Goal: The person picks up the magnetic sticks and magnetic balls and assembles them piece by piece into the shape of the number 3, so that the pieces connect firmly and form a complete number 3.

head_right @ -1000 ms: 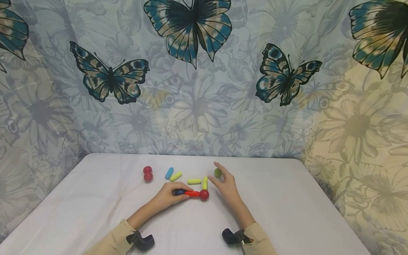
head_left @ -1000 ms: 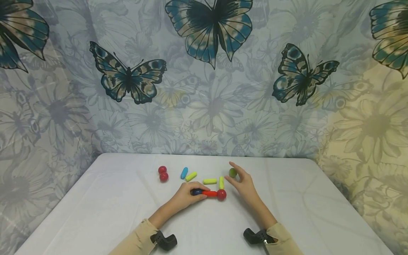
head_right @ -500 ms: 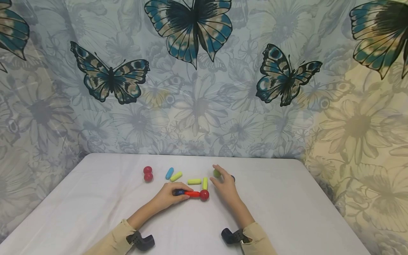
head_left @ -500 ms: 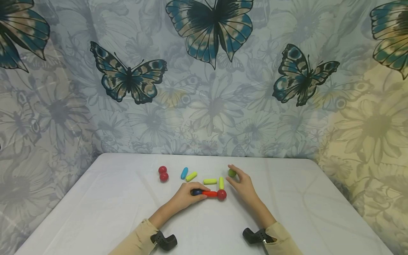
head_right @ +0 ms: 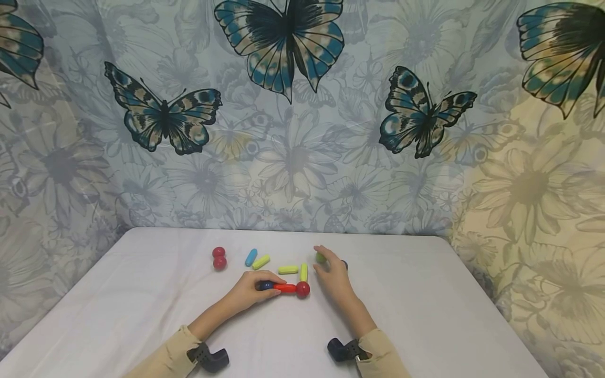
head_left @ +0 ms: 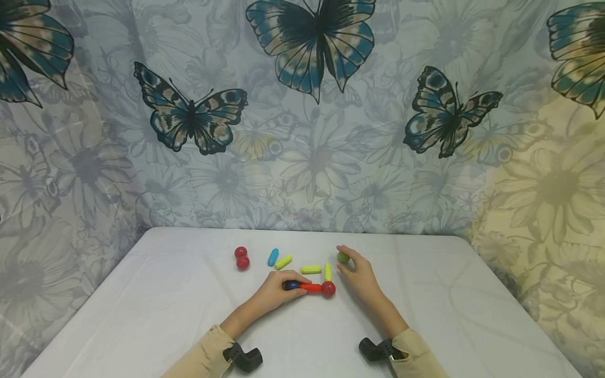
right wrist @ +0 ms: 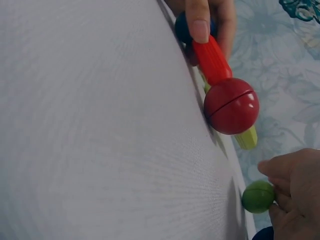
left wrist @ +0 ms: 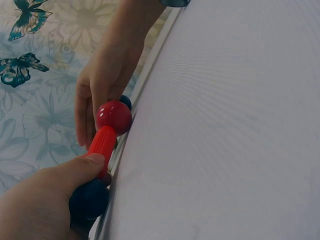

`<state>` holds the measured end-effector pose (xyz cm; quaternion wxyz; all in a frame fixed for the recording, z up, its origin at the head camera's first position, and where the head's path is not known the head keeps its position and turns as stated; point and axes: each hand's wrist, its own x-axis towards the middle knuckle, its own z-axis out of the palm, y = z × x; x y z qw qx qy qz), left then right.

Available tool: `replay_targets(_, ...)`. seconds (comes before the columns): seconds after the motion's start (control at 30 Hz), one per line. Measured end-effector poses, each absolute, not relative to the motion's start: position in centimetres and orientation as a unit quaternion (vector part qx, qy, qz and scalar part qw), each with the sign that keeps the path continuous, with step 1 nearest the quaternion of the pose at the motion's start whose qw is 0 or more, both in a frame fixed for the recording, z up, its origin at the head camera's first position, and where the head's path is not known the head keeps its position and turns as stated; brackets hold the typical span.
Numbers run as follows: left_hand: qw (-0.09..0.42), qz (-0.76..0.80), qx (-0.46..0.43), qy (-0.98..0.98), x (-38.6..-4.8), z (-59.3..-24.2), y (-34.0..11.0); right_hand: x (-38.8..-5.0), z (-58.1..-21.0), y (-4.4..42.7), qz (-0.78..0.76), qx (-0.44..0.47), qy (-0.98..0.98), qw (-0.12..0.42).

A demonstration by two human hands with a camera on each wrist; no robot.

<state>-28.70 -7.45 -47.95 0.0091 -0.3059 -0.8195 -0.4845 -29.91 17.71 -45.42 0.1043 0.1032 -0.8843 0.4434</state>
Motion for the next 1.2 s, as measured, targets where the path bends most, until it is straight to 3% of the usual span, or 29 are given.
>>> replay_targets(1.2,0.019,-0.483,-0.306,-0.820,-28.64,-47.96,-7.46,-30.31,-46.04,17.52,0.511,0.098,-0.846,0.120)
